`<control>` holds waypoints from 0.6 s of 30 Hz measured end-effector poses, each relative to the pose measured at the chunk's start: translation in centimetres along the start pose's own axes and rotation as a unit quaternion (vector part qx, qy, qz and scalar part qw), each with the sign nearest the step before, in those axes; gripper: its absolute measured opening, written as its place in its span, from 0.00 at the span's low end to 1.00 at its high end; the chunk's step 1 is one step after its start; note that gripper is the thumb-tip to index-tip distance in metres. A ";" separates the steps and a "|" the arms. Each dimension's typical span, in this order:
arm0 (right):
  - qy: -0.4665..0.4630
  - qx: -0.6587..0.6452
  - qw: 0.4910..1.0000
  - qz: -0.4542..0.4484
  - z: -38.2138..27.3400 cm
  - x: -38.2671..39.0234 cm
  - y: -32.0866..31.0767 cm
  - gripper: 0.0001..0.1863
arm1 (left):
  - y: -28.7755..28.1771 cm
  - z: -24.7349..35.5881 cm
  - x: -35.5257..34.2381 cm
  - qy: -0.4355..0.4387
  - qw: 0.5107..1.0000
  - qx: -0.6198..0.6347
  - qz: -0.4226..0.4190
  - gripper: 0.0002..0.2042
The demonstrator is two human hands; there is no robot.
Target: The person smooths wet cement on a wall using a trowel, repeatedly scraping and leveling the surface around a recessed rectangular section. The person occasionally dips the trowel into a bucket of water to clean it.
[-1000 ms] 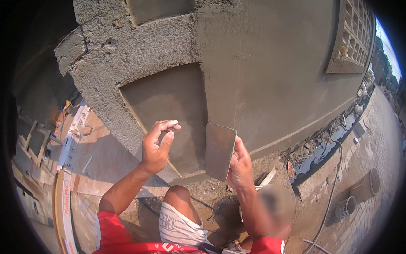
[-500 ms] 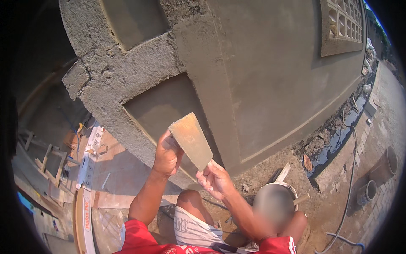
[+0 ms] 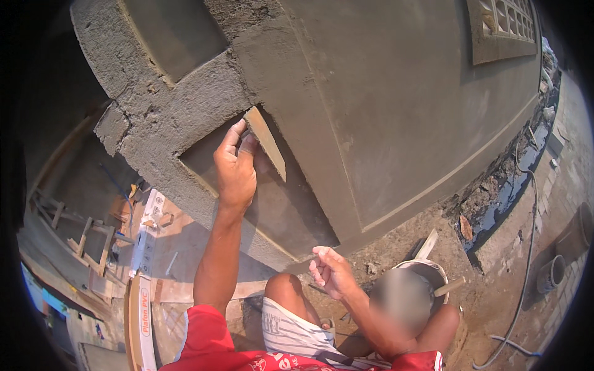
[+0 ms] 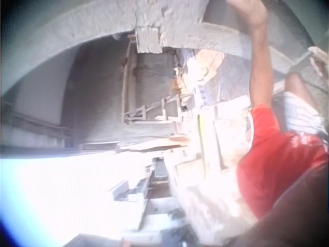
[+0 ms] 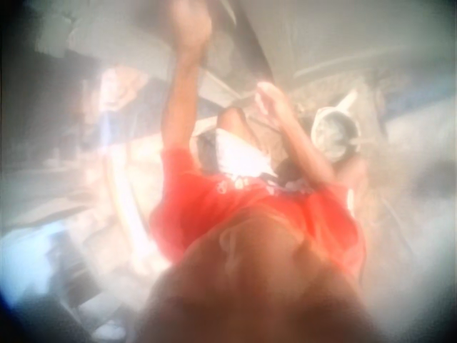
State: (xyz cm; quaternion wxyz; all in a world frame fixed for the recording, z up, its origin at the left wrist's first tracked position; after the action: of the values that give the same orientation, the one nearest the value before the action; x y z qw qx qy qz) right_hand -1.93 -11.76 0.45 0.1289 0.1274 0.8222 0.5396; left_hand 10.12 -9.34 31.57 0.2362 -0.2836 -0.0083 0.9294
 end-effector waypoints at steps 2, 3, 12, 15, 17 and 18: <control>0.004 -0.003 1.000 0.010 0.1 0.1 -0.5 0.13 | 0.4 -0.1 -0.2 0.001 1.000 -0.004 -0.003 0.14; 0.006 -0.005 1.000 0.015 0.3 0.2 -0.8 0.12 | 0.6 -0.2 -0.3 0.006 1.000 -0.007 -0.008 0.15; 0.006 0.002 0.999 0.047 0.6 0.2 -3.5 0.13 | 1.0 -1.5 0.1 0.036 0.996 -0.078 0.038 0.16; 0.016 -0.002 0.999 0.040 1.0 0.3 -3.1 0.13 | 1.5 -2.6 1.1 0.037 0.994 -0.102 0.035 0.16; 0.013 0.004 0.999 0.036 1.2 0.3 -3.2 0.13 | 1.7 -4.0 2.2 0.027 0.994 -0.106 0.027 0.16; 0.014 0.008 0.999 0.035 1.4 0.4 -3.4 0.13 | 1.7 -5.4 3.1 0.002 0.995 -0.103 0.014 0.16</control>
State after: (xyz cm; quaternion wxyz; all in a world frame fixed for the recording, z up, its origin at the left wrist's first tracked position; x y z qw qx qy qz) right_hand -2.10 -11.74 -3.23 0.0979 0.1493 0.8230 0.5392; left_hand 9.99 -10.17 25.14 0.1924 -0.3080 -0.0995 0.9264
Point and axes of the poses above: each hand's wrist, its own x-axis away from the middle knuckle, its own y-axis out of the palm, z = x × y, the point moved 9 cm from there along -x, towards the middle knuckle, and after that the axes turned 15 degrees about -y, right-handed, at the moved point
